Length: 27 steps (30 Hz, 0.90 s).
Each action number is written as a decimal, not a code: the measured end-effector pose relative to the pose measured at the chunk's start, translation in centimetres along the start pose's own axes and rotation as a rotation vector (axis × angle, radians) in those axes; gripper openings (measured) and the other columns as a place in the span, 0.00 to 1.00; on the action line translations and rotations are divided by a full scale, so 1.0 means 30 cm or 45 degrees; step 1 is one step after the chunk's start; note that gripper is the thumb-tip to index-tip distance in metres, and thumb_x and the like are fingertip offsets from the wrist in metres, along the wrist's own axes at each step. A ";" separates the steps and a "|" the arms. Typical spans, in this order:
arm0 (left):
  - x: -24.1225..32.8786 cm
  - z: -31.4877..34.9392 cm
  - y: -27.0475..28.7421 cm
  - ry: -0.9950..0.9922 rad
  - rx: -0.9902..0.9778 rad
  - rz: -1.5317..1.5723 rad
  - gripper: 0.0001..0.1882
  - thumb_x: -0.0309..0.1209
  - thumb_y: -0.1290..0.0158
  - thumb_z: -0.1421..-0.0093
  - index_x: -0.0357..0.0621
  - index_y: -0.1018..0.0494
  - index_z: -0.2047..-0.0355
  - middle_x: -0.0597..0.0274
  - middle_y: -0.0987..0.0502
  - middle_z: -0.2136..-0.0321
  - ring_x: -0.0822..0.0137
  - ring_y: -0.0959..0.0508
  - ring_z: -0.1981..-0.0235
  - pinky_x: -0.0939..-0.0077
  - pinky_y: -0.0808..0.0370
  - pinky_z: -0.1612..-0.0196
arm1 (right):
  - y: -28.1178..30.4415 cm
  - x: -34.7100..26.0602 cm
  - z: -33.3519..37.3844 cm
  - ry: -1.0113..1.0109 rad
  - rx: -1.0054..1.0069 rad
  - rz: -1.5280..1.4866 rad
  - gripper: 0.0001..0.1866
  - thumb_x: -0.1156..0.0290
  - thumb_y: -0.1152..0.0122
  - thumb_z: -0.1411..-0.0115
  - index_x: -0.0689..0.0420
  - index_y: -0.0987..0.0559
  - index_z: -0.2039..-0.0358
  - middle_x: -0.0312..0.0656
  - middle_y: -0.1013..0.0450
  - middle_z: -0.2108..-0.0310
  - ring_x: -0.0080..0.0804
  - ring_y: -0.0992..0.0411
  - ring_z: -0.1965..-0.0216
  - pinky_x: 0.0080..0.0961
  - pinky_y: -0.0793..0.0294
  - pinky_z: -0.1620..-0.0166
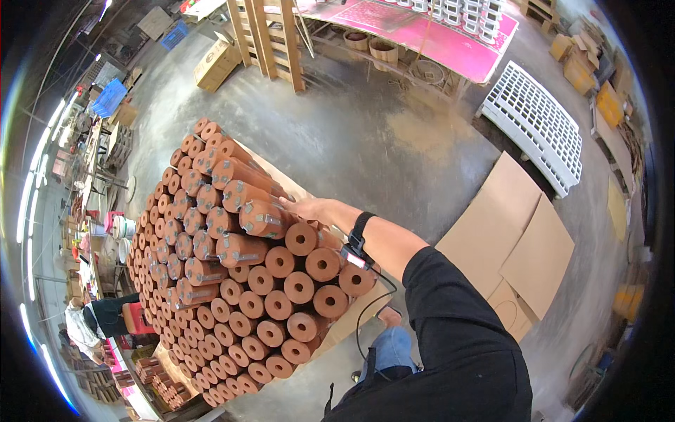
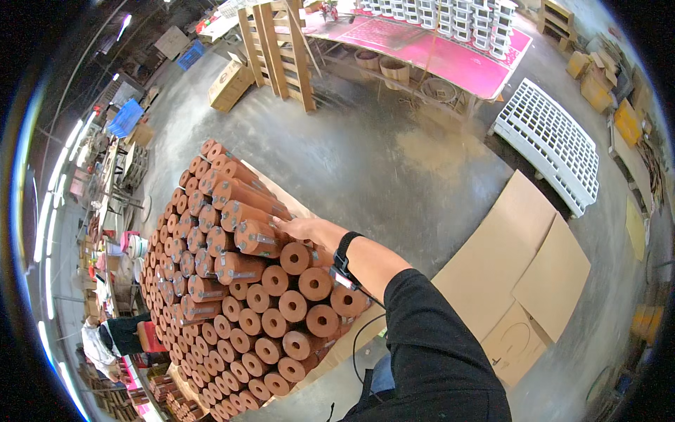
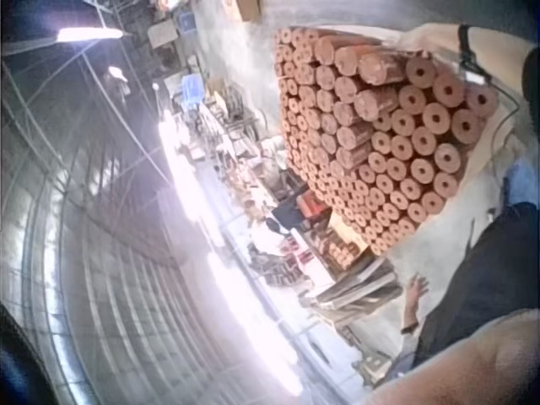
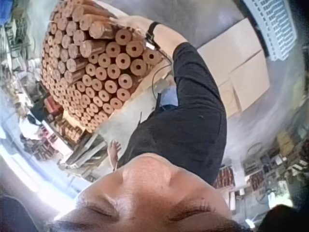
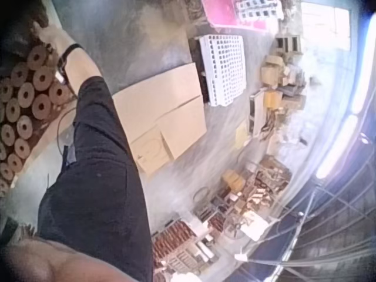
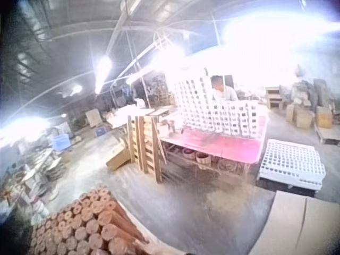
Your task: Manually moving and sorting small cylindrical wooden components from a pallet to a workbench and back.
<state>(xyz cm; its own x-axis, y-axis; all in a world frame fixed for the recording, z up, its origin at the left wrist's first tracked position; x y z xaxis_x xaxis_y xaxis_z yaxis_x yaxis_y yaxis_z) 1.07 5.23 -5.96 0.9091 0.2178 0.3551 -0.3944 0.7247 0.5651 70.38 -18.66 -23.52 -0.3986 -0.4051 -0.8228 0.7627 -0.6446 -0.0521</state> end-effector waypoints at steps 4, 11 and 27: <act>-0.017 0.004 -0.023 0.035 0.023 0.001 0.31 0.41 0.52 0.31 0.37 0.43 0.34 0.40 0.28 0.46 0.48 0.23 0.49 0.56 0.23 0.52 | 0.054 0.122 -0.146 0.104 0.193 0.111 0.48 0.28 0.76 0.37 0.54 0.43 0.31 0.57 0.44 0.33 0.54 0.47 0.32 0.48 0.43 0.36; -0.012 0.036 -0.031 0.129 0.066 -0.018 0.31 0.41 0.51 0.31 0.36 0.43 0.35 0.40 0.28 0.46 0.49 0.23 0.50 0.57 0.23 0.53 | -0.029 0.096 0.147 -0.258 -0.096 -0.195 0.39 0.36 0.77 0.32 0.46 0.51 0.28 0.50 0.51 0.29 0.45 0.53 0.29 0.45 0.53 0.30; -0.005 -0.015 -0.073 0.178 0.052 -0.074 0.29 0.42 0.52 0.31 0.36 0.40 0.38 0.43 0.27 0.49 0.52 0.22 0.52 0.58 0.22 0.55 | -0.091 0.239 0.091 -0.238 -0.315 -0.638 0.51 0.23 0.80 0.42 0.50 0.39 0.33 0.55 0.48 0.32 0.54 0.53 0.30 0.55 0.48 0.33</act>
<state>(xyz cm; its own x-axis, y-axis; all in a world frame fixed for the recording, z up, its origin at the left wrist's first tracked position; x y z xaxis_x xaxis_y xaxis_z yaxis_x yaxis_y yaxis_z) 1.86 3.90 -7.60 0.9394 0.2669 0.2154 -0.3428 0.7120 0.6128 64.06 -21.59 -27.75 -0.8070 -0.2121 -0.5511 0.5454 -0.6255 -0.5580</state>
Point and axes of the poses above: each hand's wrist, its own z-axis away from the middle knuckle, its own y-axis out of the back of the hand, x = y × z, the point moved 8 cm from there along -z, towards the middle knuckle
